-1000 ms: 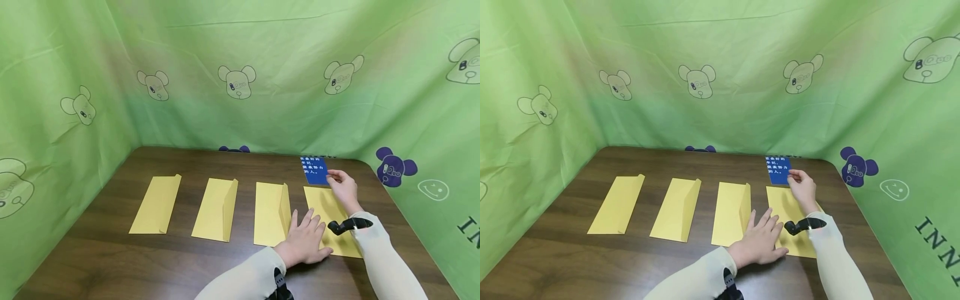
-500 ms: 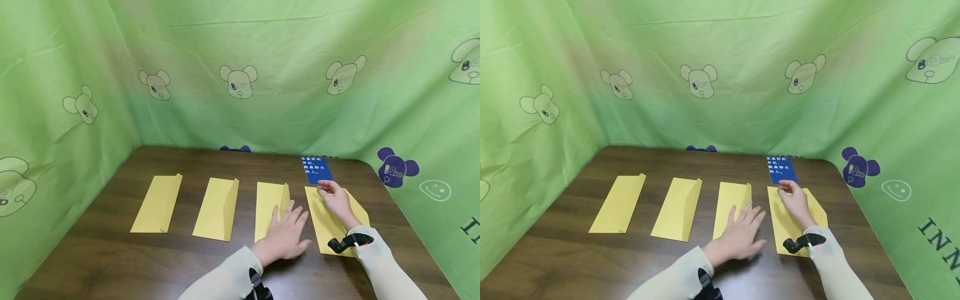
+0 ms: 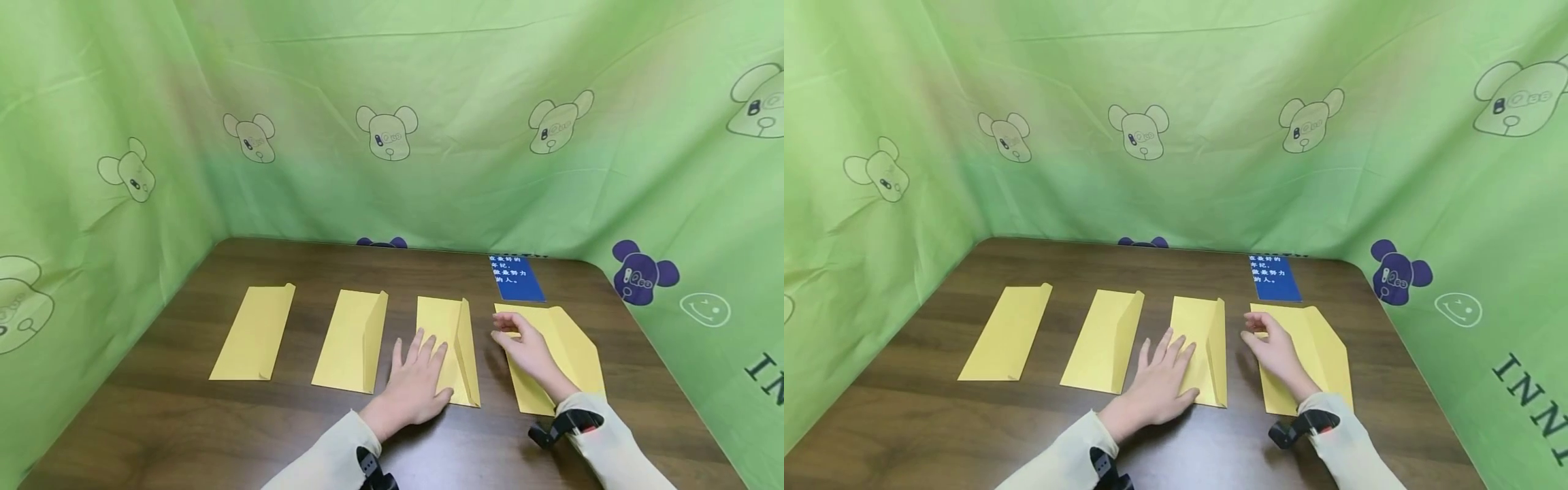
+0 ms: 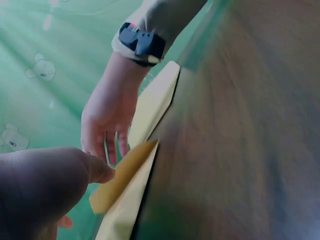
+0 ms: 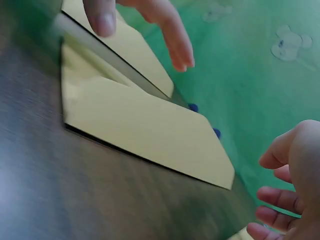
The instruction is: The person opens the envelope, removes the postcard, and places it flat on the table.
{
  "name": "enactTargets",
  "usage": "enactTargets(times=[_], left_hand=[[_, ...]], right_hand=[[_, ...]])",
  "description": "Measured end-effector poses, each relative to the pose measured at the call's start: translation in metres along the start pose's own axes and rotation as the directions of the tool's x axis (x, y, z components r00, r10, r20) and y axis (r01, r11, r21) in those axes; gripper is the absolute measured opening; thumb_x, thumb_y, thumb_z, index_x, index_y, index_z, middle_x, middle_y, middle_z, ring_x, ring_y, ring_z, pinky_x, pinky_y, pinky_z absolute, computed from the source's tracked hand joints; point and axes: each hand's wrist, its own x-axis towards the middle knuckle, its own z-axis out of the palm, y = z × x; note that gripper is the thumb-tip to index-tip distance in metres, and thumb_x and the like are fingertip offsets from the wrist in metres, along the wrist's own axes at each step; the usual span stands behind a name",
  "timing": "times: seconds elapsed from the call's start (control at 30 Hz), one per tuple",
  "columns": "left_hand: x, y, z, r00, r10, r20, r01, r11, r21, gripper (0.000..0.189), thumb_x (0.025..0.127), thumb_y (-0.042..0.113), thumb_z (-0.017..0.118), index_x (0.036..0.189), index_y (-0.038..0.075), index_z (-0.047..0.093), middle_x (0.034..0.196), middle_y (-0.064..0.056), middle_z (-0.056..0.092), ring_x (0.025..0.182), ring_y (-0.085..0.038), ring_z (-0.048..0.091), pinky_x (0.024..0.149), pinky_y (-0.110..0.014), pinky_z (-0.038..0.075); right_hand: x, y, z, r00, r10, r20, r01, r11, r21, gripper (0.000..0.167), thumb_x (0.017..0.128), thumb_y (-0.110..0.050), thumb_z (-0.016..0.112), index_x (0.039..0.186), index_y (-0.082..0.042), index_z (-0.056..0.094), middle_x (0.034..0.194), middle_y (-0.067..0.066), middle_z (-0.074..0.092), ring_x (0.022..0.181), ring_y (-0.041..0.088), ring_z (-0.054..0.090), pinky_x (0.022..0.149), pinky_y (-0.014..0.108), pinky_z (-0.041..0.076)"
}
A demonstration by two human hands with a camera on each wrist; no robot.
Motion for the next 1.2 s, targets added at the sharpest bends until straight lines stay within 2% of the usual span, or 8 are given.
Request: enactTargets(times=[0.13,0.27,0.4,0.5,0.63,0.77,0.97,1.2], left_hand=[[-0.009,-0.009,0.003,0.998,-0.044,0.034,0.044,0.999,-0.002,0.073,0.096,0.054,0.054,0.155,0.014,0.035,0.158,-0.009,0.033,0.151,-0.031,0.013,0.115,-0.062,0.015],[-0.015,-0.017,0.002,0.994,-0.082,0.065,0.083,0.997,-0.006,0.072,0.097,0.054,0.051,0.155,0.014,0.036,0.161,-0.008,0.028,0.151,-0.032,0.011,0.115,-0.062,0.014],[-0.018,-0.023,0.000,0.993,-0.093,0.074,0.093,0.996,0.009,0.067,0.099,0.054,0.048,0.154,0.017,0.039,0.162,-0.003,0.028,0.151,-0.031,0.010,0.115,-0.062,0.014],[-0.019,-0.024,0.000,0.993,-0.088,0.077,0.086,0.996,0.027,0.062,0.100,0.054,0.046,0.152,0.020,0.042,0.161,0.001,0.030,0.151,-0.030,0.011,0.115,-0.062,0.013],[-0.021,-0.023,0.004,0.991,-0.082,0.101,0.077,0.996,0.053,0.059,0.101,0.054,0.043,0.152,0.023,0.043,0.161,0.003,0.031,0.151,-0.030,0.011,0.115,-0.062,0.012],[-0.024,-0.021,0.008,0.990,-0.083,0.116,0.075,0.995,0.070,0.059,0.101,0.055,0.042,0.152,0.024,0.044,0.160,0.003,0.032,0.151,-0.030,0.011,0.115,-0.061,0.013],[-0.026,-0.018,0.009,0.984,-0.113,0.137,0.108,0.993,0.043,0.059,0.101,0.055,0.042,0.152,0.026,0.043,0.161,-0.001,0.030,0.152,-0.029,0.010,0.115,-0.061,0.012],[-0.027,-0.018,0.009,0.980,-0.137,0.147,0.136,0.991,0.015,0.059,0.101,0.055,0.042,0.153,0.028,0.042,0.162,-0.004,0.029,0.152,-0.029,0.010,0.115,-0.062,0.012]], right_hand=[[-0.011,-0.006,0.009,0.998,-0.034,0.057,0.036,0.999,-0.027,0.037,0.093,-0.005,0.064,0.126,0.008,0.056,0.120,0.027,0.060,0.113,0.040,0.055,0.086,0.042,0.049],[-0.021,-0.015,0.017,0.991,-0.099,0.095,0.106,0.992,-0.067,0.040,0.091,-0.007,0.066,0.126,0.008,0.056,0.120,0.026,0.057,0.114,0.042,0.052,0.086,0.051,0.048],[-0.031,-0.024,0.025,0.979,-0.163,0.125,0.179,0.975,-0.134,0.045,0.090,-0.011,0.069,0.128,0.006,0.055,0.122,0.025,0.054,0.117,0.044,0.046,0.093,0.057,0.040],[-0.037,-0.030,0.031,0.972,-0.185,0.148,0.211,0.959,-0.188,0.049,0.089,-0.016,0.071,0.130,0.004,0.054,0.125,0.025,0.050,0.117,0.044,0.042,0.094,0.059,0.037],[-0.043,-0.036,0.036,0.963,-0.214,0.164,0.252,0.933,-0.258,0.052,0.086,-0.021,0.074,0.130,0.000,0.056,0.125,0.026,0.047,0.110,0.042,0.042,0.088,0.058,0.040],[-0.047,-0.039,0.040,0.954,-0.239,0.181,0.287,0.905,-0.315,0.050,0.084,-0.019,0.076,0.128,-0.004,0.058,0.125,0.027,0.047,0.110,0.045,0.043,0.088,0.061,0.038],[-0.051,-0.039,0.042,0.945,-0.239,0.222,0.309,0.875,-0.372,0.045,0.085,-0.018,0.075,0.128,-0.009,0.061,0.132,0.031,0.044,0.116,0.051,0.041,0.092,0.066,0.035],[-0.051,-0.036,0.042,0.940,-0.253,0.228,0.327,0.859,-0.395,0.043,0.086,-0.019,0.073,0.126,-0.008,0.061,0.135,0.030,0.043,0.119,0.050,0.040,0.092,0.065,0.035]])
